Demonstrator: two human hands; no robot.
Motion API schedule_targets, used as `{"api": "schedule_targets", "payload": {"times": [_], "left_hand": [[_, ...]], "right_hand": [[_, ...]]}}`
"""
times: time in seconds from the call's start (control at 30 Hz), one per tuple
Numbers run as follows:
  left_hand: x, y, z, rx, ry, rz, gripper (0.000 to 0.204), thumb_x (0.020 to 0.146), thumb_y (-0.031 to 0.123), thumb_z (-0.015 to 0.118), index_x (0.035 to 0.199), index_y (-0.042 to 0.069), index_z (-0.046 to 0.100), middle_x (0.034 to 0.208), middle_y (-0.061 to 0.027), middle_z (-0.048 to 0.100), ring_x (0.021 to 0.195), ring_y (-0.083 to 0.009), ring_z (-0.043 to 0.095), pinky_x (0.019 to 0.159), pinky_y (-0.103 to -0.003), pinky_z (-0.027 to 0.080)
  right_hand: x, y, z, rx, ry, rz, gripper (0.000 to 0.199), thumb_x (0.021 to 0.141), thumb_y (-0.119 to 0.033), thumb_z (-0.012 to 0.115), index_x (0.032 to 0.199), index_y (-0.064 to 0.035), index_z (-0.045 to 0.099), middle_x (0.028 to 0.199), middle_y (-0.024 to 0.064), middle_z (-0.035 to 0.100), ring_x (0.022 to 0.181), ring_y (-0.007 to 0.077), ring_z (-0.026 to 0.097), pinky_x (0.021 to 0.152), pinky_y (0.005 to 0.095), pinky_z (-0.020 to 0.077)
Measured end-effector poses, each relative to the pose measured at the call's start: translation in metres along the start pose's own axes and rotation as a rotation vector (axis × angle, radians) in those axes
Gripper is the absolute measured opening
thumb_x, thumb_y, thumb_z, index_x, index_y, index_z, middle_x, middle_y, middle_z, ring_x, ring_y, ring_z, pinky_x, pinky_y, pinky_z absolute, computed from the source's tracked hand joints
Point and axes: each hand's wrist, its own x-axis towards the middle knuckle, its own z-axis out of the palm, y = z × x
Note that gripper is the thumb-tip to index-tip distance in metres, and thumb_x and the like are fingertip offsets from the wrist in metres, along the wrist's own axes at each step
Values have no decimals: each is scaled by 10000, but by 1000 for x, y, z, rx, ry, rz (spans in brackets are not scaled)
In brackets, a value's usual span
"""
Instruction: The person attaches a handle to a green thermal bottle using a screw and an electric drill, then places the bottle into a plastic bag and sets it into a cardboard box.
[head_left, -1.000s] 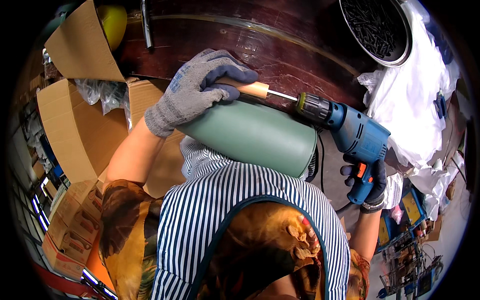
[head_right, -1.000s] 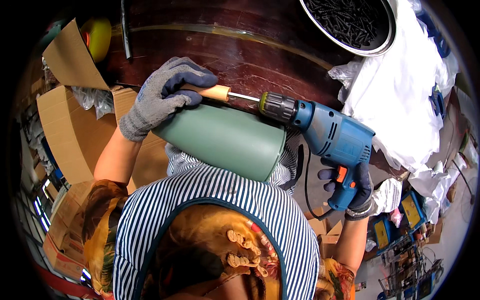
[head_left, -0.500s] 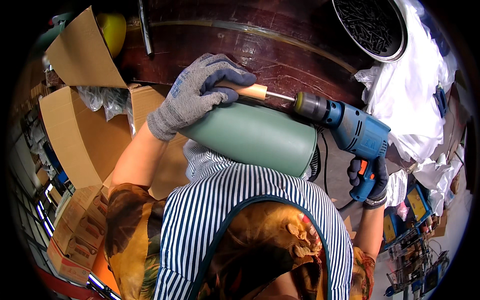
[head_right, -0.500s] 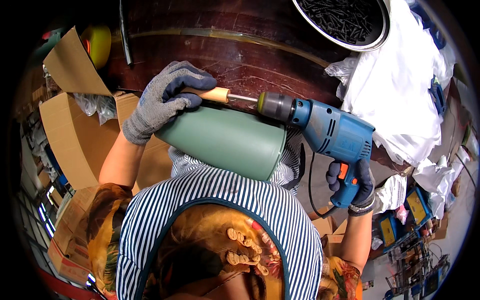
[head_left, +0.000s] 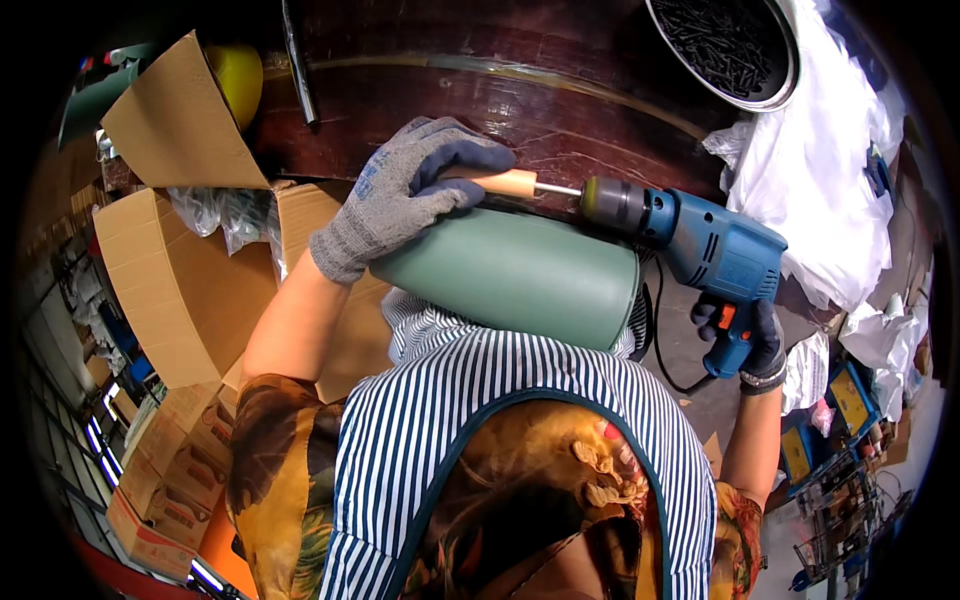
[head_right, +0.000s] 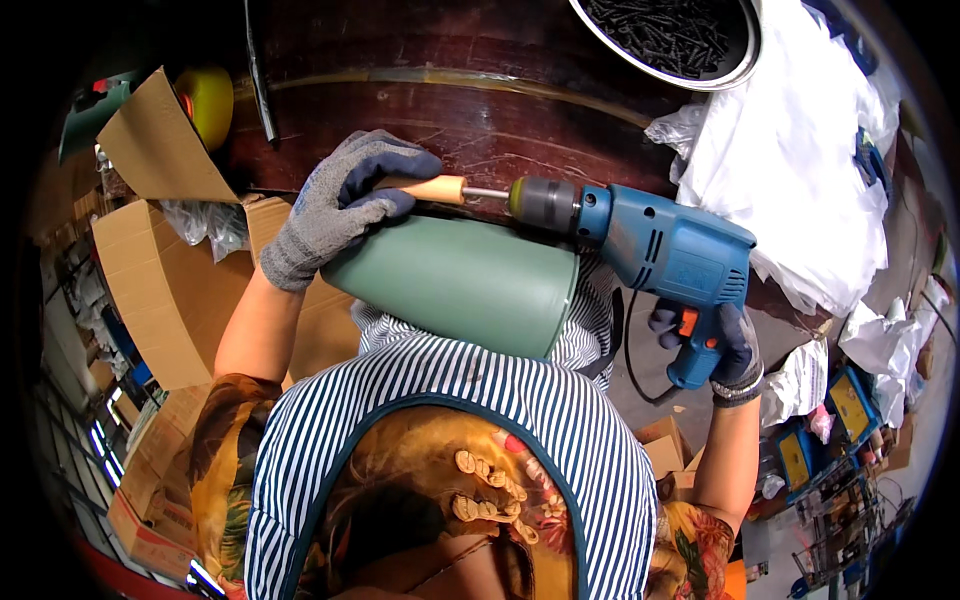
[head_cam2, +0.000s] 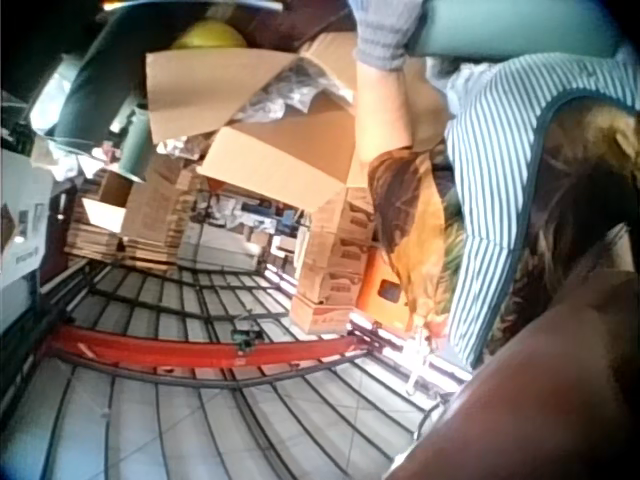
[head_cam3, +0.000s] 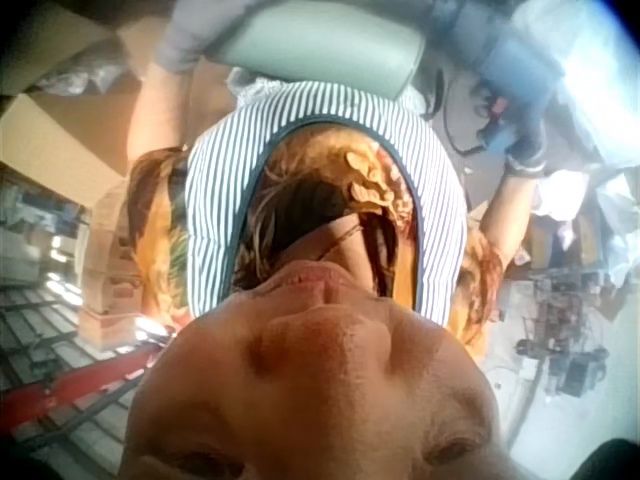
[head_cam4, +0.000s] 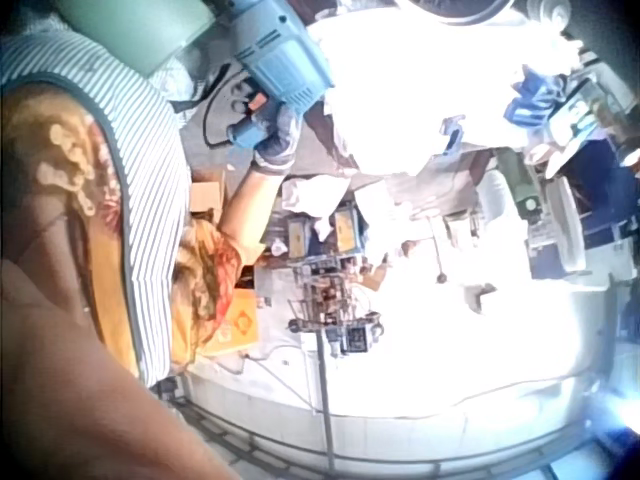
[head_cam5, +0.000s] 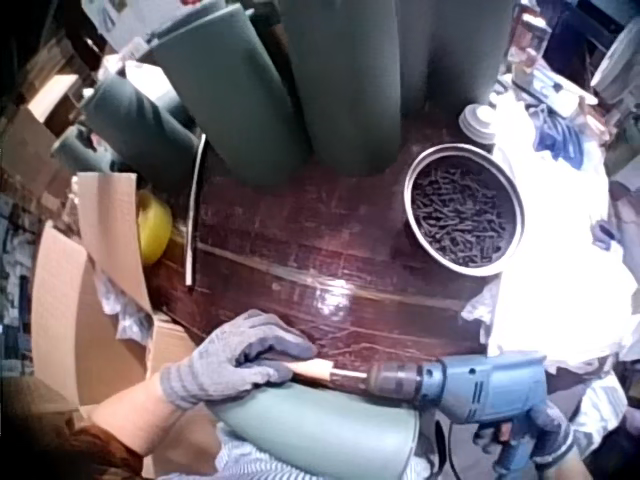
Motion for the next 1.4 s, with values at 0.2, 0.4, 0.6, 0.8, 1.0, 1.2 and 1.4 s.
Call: {"api": "schedule_targets", "payload": {"times": [0.2, 0.4, 0.6, 0.8, 1.0, 1.2, 1.4], "left_hand": [[-22, 6, 14, 481, 96, 41, 497, 789, 351, 747, 1233, 143, 671, 1122, -102, 656, 1057, -313, 583, 935, -433, 480], [-90, 25, 29, 648, 155, 18, 467, 781, 316, 742, 1190, 99, 678, 1021, -102, 683, 924, -303, 638, 851, -412, 506], [-71, 123, -9, 921, 0, 254, 447, 734, 287, 782, 1140, 124, 691, 986, -90, 660, 902, -284, 637, 804, -406, 509], [0, 171, 92, 1555, -738, 432, 122, 898, 271, 659, 873, 154, 685, 923, -19, 631, 925, -191, 587, 861, -369, 467], [47, 160, 132, 1510, -722, 839, 163, 877, 328, 658, 948, 204, 735, 962, -1, 683, 1019, -206, 634, 937, -392, 466], [51, 176, 108, 939, -547, 1141, 281, 844, 309, 747, 1081, 158, 735, 1105, -30, 702, 1107, -247, 648, 961, -434, 509], [168, 245, 79, 332, -296, 295, 370, 880, 352, 757, 1051, 27, 718, 962, -91, 719, 931, -211, 681, 832, -343, 522]], "right_hand": [[-22, 10, -14, 198, -19, 19, 719, 949, -471, 639, 1408, 41, 430, 1064, 228, 646, 781, 246, 679, 614, 325, 589], [-23, 41, 28, 118, 51, -205, 553, 1017, -381, 562, 1317, 82, 513, 1053, 221, 688, 676, 217, 628, 593, 310, 555], [29, 19, 114, -1341, 832, -834, 526, 904, -485, 698, 1077, -15, 536, 747, 198, 680, 689, 314, 717, 620, 403, 558], [17, -31, 116, -1981, 828, -663, 526, 942, -599, 546, 1075, -99, 643, 814, 105, 721, 779, 297, 727, 659, 375, 560], [0, -124, 51, -1351, 537, -891, 319, 842, -283, 771, 1085, -90, 696, 936, 103, 695, 856, 261, 697, 752, 366, 561], [63, -161, -16, -920, 513, -993, 211, 914, -235, 740, 952, -28, 725, 893, 79, 740, 812, 196, 703, 787, 329, 581], [56, -189, -4, -18, 218, -956, 188, 953, -99, 697, 1063, 52, 687, 999, 120, 715, 829, 210, 715, 778, 311, 602]]}}
